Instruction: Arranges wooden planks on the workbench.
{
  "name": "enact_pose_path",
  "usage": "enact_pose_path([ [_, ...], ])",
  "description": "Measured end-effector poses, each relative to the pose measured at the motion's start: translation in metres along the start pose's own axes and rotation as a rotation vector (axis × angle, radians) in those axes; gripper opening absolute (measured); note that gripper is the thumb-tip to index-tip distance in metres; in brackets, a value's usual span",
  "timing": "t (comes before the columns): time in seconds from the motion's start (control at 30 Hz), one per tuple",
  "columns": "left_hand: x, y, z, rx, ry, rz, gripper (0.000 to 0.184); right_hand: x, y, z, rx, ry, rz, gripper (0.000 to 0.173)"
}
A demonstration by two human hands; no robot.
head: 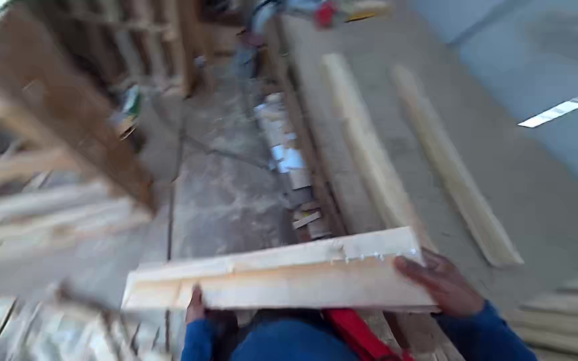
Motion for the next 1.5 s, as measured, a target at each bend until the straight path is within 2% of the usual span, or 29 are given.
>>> enact_pose_path([
  [0.1,0.078,0.068,0.000,-0.050,-0.100,-0.073,0.054,-0.026,0.023,0.007,0.075,0.192,-0.089,0.052],
  [0.17,0.134,0.107,-0.016,-0.066,-0.192,-0.213,0.052,-0.044,0.045,0.031,0.153,0.380,-0.034,0.040],
  [0.23,0.201,0.143,-0.036,-0.051,-0.279,-0.390,0.052,-0.056,0.073,0.059,0.268,0.526,0.108,0.039],
  [0.33,0.326,0.194,-0.045,0.069,-0.337,-0.675,0.049,-0.042,0.120,0.092,0.454,0.654,0.251,0.059],
  [0.43,0.442,0.231,-0.011,0.232,-0.412,-0.877,0.046,-0.011,0.145,0.099,0.466,0.827,0.185,0.067],
  [0.5,0.517,0.244,0.022,0.318,-0.456,-0.979,0.042,0.006,0.140,0.085,0.470,0.952,0.149,0.069],
  [0.6,0.617,0.245,0.037,0.364,-0.509,-1.121,0.040,0.014,0.118,0.055,0.515,1.049,0.179,0.073],
  [0.67,0.680,0.239,0.039,0.400,-0.473,-1.274,0.050,0.009,0.096,0.029,0.583,1.032,0.360,0.081],
  [0.7,0.703,0.232,0.037,0.406,-0.445,-1.399,0.060,0.007,0.076,0.014,0.592,1.003,0.541,0.089],
  [0.77,0.733,0.212,0.027,0.347,-0.407,-1.725,0.083,0.009,0.031,-0.018,0.513,0.923,0.867,0.107],
  [0.8,0.741,0.201,0.022,0.304,-0.422,-1.885,0.088,0.014,0.014,-0.039,0.445,0.882,0.948,0.113],
  [0.87,0.749,0.191,0.011,0.339,-0.506,-2.088,0.069,0.041,0.003,-0.088,0.275,0.753,0.991,0.121],
  [0.9,0.753,0.192,0.007,0.432,-0.553,-2.168,0.059,0.061,0.006,-0.115,0.217,0.678,1.005,0.123],
  [0.93,0.761,0.198,0.008,0.624,-0.602,-2.251,0.051,0.081,0.012,-0.138,0.172,0.623,1.025,0.123],
  [0.97,0.772,0.208,0.019,0.922,-0.678,-2.269,0.047,0.097,0.020,-0.156,0.127,0.600,1.072,0.122],
  [1.03,0.800,0.231,0.052,1.498,-0.912,-2.018,0.050,0.103,0.033,-0.176,0.061,0.646,1.171,0.116],
  [1.07,0.814,0.242,0.059,1.690,-1.027,-1.857,0.054,0.098,0.037,-0.180,0.041,0.673,1.210,0.116],
  [1.13,0.846,0.258,0.045,1.892,-1.145,-1.706,0.066,0.090,0.042,-0.183,0.046,0.670,1.267,0.122],
  [1.2,0.883,0.261,0.013,1.975,-1.139,-1.691,0.076,0.082,0.042,-0.187,0.053,0.668,1.297,0.124],
  [1.3,0.921,0.250,-0.028,1.952,-1.101,-1.687,0.084,0.074,0.037,-0.194,0.069,0.677,1.315,0.123],
  [1.4,0.951,0.232,-0.032,1.895,-1.090,-1.738,0.082,0.035,0.045,-0.215,0.108,0.705,1.332,0.117],
  [1.5,0.995,0.212,-0.031,1.863,-1.084,-1.760,0.078,-0.019,0.049,-0.260,0.127,0.713,1.317,0.111],
])
Point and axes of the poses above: each hand's wrist, its own z-axis away from the middle knuckle, its own x-axis out of the palm, y = z × x, the point moved 9 cm from there along -z, towards the middle knuckle, and after that the axes turned 14 degrees about -x, right-handed, at the moved point
